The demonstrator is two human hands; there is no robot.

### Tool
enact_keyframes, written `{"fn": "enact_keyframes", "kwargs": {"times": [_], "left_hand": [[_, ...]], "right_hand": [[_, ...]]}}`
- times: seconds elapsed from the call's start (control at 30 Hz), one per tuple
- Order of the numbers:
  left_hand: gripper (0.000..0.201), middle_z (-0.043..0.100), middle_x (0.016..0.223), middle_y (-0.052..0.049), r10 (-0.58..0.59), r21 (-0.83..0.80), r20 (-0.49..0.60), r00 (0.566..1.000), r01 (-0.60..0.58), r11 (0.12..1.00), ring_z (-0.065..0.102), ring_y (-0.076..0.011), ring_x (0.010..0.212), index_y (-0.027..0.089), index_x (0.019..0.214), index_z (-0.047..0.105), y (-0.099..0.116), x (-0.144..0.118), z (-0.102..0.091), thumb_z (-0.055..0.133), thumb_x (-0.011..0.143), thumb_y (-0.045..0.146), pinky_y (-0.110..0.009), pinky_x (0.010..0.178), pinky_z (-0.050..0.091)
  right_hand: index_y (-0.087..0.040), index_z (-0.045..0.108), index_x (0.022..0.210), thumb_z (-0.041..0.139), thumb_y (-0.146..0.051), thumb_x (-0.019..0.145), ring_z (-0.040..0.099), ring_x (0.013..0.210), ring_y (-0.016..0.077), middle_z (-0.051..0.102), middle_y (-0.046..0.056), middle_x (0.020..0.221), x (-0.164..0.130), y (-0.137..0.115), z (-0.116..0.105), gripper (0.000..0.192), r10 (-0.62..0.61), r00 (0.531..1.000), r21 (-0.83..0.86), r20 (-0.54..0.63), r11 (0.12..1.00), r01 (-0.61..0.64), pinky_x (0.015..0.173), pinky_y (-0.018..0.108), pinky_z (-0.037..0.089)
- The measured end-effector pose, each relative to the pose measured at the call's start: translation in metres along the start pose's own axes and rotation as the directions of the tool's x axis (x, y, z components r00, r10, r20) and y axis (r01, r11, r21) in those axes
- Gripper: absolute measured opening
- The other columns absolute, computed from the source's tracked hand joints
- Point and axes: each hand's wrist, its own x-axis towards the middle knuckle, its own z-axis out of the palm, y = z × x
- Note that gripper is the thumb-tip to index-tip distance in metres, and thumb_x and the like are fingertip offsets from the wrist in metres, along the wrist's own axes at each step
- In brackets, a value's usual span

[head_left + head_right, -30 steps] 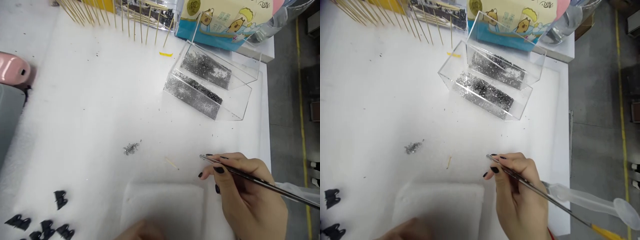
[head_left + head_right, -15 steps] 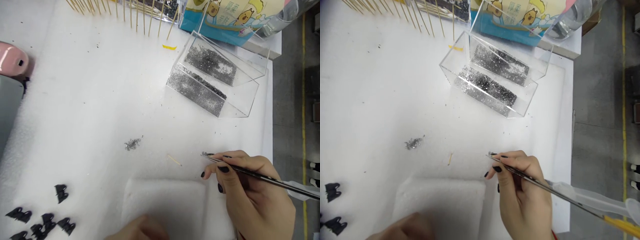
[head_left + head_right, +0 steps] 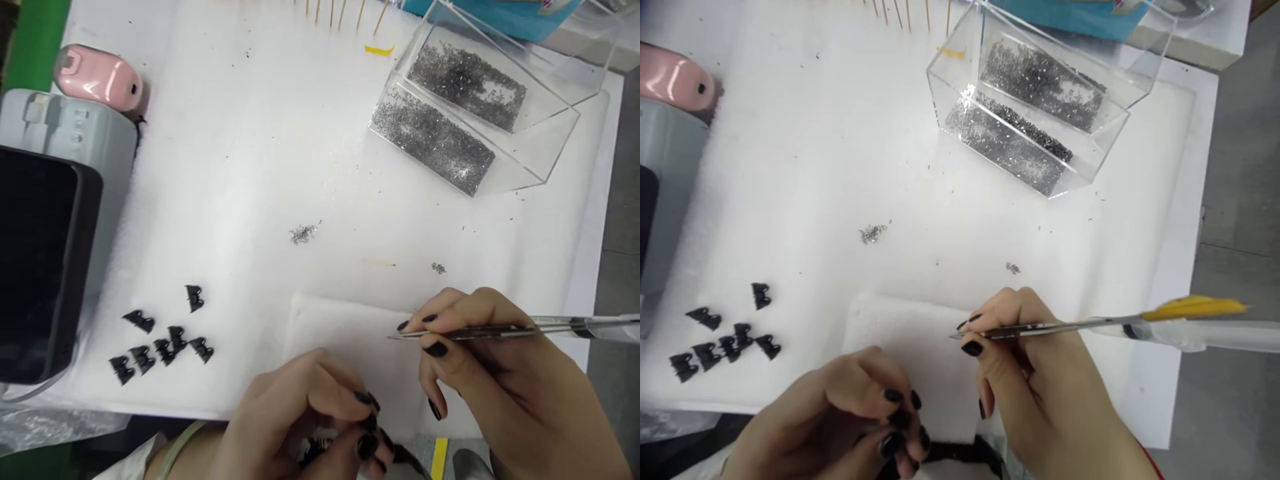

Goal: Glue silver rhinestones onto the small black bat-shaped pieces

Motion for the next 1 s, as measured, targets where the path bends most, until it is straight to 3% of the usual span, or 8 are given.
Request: {"fn": "enact_keyframes", "kwargs": {"times": [0.1, 0.23, 0.33, 0.47, 0.53, 0.73, 1.0], "left_hand": [[0.031, 0.066, 0.105, -0.002, -0.032, -0.060, -0.095, 0.995, 0.026, 0.998, 0.082, -0.0188, 0.085, 0.031, 0.115, 0.072, 0.002, 0.000, 0.005, 0.060, 0.103, 0.005, -0.026, 0.074, 0.071], [0.032, 0.064, 0.105, -0.003, 0.052, -0.044, -0.060, 0.997, -0.054, 0.998, 0.082, -0.0196, 0.086, 0.027, 0.118, 0.070, -0.002, -0.002, 0.008, 0.058, 0.103, 0.002, -0.025, 0.074, 0.071], [0.033, 0.063, 0.106, -0.002, 0.051, -0.036, -0.066, 0.997, -0.053, 0.998, 0.082, -0.0178, 0.087, 0.028, 0.119, 0.069, -0.004, -0.002, 0.007, 0.057, 0.103, 0.001, -0.024, 0.075, 0.071], [0.032, 0.065, 0.107, -0.002, 0.033, -0.029, -0.050, 0.998, -0.035, 0.999, 0.081, -0.0165, 0.087, 0.028, 0.119, 0.069, -0.004, -0.001, 0.005, 0.057, 0.104, 0.003, -0.023, 0.077, 0.070], [0.031, 0.066, 0.107, -0.002, 0.034, -0.033, -0.061, 0.998, -0.036, 0.999, 0.081, -0.0158, 0.086, 0.029, 0.119, 0.069, -0.004, -0.001, 0.005, 0.057, 0.105, 0.004, -0.022, 0.076, 0.070], [0.033, 0.065, 0.109, 0.000, 0.000, -0.046, -0.054, 0.999, -0.002, 0.999, 0.082, -0.0169, 0.088, 0.032, 0.119, 0.070, -0.003, -0.003, 0.006, 0.059, 0.104, 0.005, -0.023, 0.078, 0.071], [0.032, 0.066, 0.107, 0.000, 0.005, -0.030, -0.059, 0.998, -0.007, 1.000, 0.082, -0.0166, 0.086, 0.034, 0.117, 0.069, -0.003, -0.002, 0.004, 0.062, 0.102, 0.006, -0.023, 0.075, 0.071]], "right_hand": [[-0.032, 0.061, 0.099, 0.055, -0.017, 0.110, 0.062, 0.045, 0.0100, 0.065, -0.007, 0.073, 0.002, 0.001, -0.004, 0.020, -0.038, 0.998, -0.073, 0.041, 0.996, 0.041, 0.040, 0.020, 0.047], [-0.032, 0.059, 0.104, 0.056, -0.016, 0.109, 0.064, 0.044, 0.0126, 0.064, -0.010, 0.060, 0.007, -0.001, -0.004, 0.017, -0.111, 0.992, -0.114, 0.060, 0.986, 0.118, 0.043, 0.020, 0.050], [-0.031, 0.058, 0.099, 0.056, -0.017, 0.109, 0.064, 0.041, 0.0133, 0.065, -0.010, 0.056, 0.010, -0.001, -0.003, 0.017, -0.160, 0.985, -0.122, 0.071, 0.978, 0.167, 0.041, 0.021, 0.052], [-0.032, 0.058, 0.100, 0.054, -0.015, 0.108, 0.078, 0.063, 0.0187, 0.067, -0.008, 0.057, 0.011, 0.002, -0.004, 0.019, -0.193, 0.979, -0.123, 0.071, 0.972, 0.200, 0.042, 0.020, 0.054], [-0.032, 0.058, 0.101, 0.054, -0.015, 0.108, 0.080, 0.067, 0.0189, 0.069, -0.007, 0.060, 0.011, 0.003, -0.005, 0.018, -0.185, 0.980, -0.134, 0.076, 0.972, 0.194, 0.045, 0.019, 0.056], [-0.031, 0.059, 0.101, 0.057, -0.020, 0.110, 0.069, 0.048, 0.0110, 0.069, -0.009, 0.066, 0.011, 0.002, -0.006, 0.015, -0.154, 0.984, -0.098, 0.093, 0.982, 0.163, 0.048, 0.017, 0.057], [-0.029, 0.063, 0.099, 0.063, -0.020, 0.106, 0.070, 0.048, 0.0126, 0.067, -0.006, 0.070, 0.010, 0.000, -0.004, 0.011, -0.095, 0.994, -0.080, 0.053, 0.992, 0.099, 0.045, 0.019, 0.059]]}}
